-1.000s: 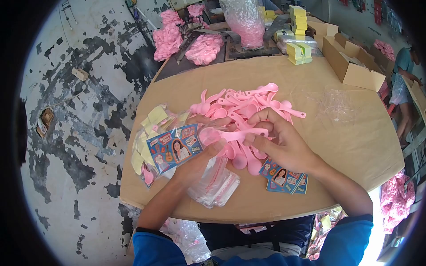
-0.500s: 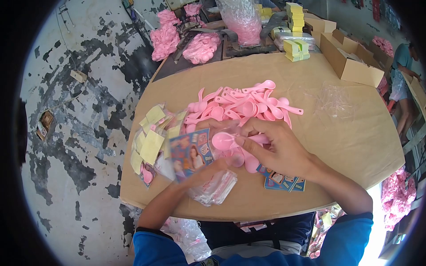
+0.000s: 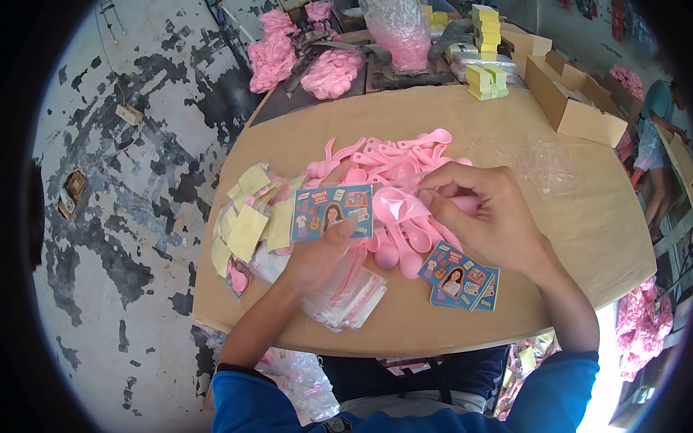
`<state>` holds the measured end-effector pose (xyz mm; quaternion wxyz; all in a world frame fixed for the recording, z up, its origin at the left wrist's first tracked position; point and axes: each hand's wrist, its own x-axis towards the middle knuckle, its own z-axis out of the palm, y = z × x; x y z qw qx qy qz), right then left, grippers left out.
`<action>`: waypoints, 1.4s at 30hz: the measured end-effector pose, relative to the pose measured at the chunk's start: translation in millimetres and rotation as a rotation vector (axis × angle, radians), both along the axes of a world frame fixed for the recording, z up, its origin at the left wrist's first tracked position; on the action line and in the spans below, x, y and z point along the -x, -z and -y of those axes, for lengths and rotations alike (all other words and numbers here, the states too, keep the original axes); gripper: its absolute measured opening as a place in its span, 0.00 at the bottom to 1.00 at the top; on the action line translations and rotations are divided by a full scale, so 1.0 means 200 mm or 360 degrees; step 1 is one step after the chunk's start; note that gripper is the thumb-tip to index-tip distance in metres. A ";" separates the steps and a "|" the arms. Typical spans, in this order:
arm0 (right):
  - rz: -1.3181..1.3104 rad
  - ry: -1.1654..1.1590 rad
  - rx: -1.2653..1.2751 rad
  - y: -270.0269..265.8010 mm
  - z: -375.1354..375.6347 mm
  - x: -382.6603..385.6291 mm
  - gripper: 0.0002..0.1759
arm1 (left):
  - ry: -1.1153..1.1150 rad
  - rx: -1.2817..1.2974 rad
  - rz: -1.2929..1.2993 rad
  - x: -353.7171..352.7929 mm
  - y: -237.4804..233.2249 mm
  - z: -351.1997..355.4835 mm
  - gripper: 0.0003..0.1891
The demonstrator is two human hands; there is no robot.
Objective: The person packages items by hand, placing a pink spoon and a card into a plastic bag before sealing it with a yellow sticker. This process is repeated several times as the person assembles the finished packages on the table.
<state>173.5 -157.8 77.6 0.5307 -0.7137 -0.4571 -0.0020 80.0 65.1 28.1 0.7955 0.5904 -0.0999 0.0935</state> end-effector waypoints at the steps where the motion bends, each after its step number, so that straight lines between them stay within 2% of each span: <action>1: -0.0031 -0.0009 -0.0075 0.02 0.00 -0.02 0.04 | 0.0014 0.0043 0.0009 0.00 0.01 0.00 0.38; 3: -0.0085 -0.0031 -0.0229 0.07 -0.02 -0.05 0.03 | 0.0039 0.0124 0.0034 -0.01 0.01 -0.01 0.37; 6: -0.0155 -0.0072 -0.0183 0.07 -0.01 -0.02 0.04 | -0.0122 0.0115 0.0071 -0.02 0.03 -0.02 0.32; 9: -0.0352 0.0089 -0.0440 0.00 0.06 -0.04 0.05 | -0.0306 0.0392 -0.0006 -0.02 0.01 -0.03 0.30; 10: -0.0308 0.0074 -0.0493 0.00 0.10 -0.08 0.06 | -0.0317 0.0372 -0.0040 -0.03 0.01 -0.04 0.29; 13: -0.0023 0.0390 -0.0581 -0.09 0.16 -0.10 0.05 | -0.0355 0.0339 -0.0119 -0.03 0.02 -0.08 0.27; 14: 0.0181 0.0382 -0.0510 -0.11 0.16 -0.11 0.04 | -0.0371 0.0333 -0.0130 -0.03 0.01 -0.06 0.28; 17: 0.0202 0.0395 0.0255 -0.09 0.19 -0.12 0.03 | -0.0486 0.0185 -0.0117 -0.03 0.03 -0.03 0.27; 18: 0.0275 0.0430 0.0176 -0.11 0.21 -0.13 0.04 | -0.0526 0.0099 -0.0106 -0.03 0.03 -0.03 0.27; 21: 0.0185 0.0546 -0.0419 -0.22 0.29 -0.10 0.03 | -0.0465 0.0171 -0.0185 -0.04 0.01 -0.05 0.26; 22: 0.0375 0.0447 -0.0361 -0.21 0.33 -0.14 0.04 | -0.0404 0.0178 -0.0176 -0.04 0.01 -0.06 0.25; 25: 0.0131 0.0442 0.0020 -0.24 0.35 -0.08 0.04 | -0.0416 -0.0003 -0.0143 -0.04 -0.05 -0.04 0.24; 26: 0.0021 0.0455 -0.0102 -0.27 0.37 -0.07 0.05 | -0.0384 -0.0026 -0.0107 -0.04 -0.07 -0.05 0.24; 29: -0.0018 0.0487 -0.0119 -0.26 0.37 -0.09 0.05 | -0.0128 -0.0764 0.0072 -0.05 -0.18 0.00 0.25; 30: 0.0224 0.0436 -0.0144 -0.22 0.35 -0.12 0.05 | 0.0010 -0.0924 0.0181 -0.05 -0.19 0.04 0.30; 32: 0.0110 0.0389 -0.0133 -0.20 0.33 -0.13 0.05 | 0.0016 -0.1580 0.0279 -0.07 -0.24 0.13 0.37; 35: -0.0086 0.0298 -0.0090 -0.19 0.28 -0.12 0.05 | 0.0005 -0.1689 0.0429 -0.16 -0.23 0.24 0.40; 38: -0.0279 0.0179 -0.0155 -0.14 0.23 -0.11 0.06 | 0.0424 -0.1376 -0.0066 -0.25 -0.14 0.24 0.35; 41: -0.0378 0.0047 -0.0267 -0.12 0.21 -0.16 0.10 | 0.0443 -0.1143 -0.0094 -0.24 -0.14 0.25 0.28; 42: -0.0411 -0.0020 -0.0353 -0.09 0.20 -0.18 0.10 | 0.0373 -0.1229 0.0022 -0.26 -0.11 0.22 0.23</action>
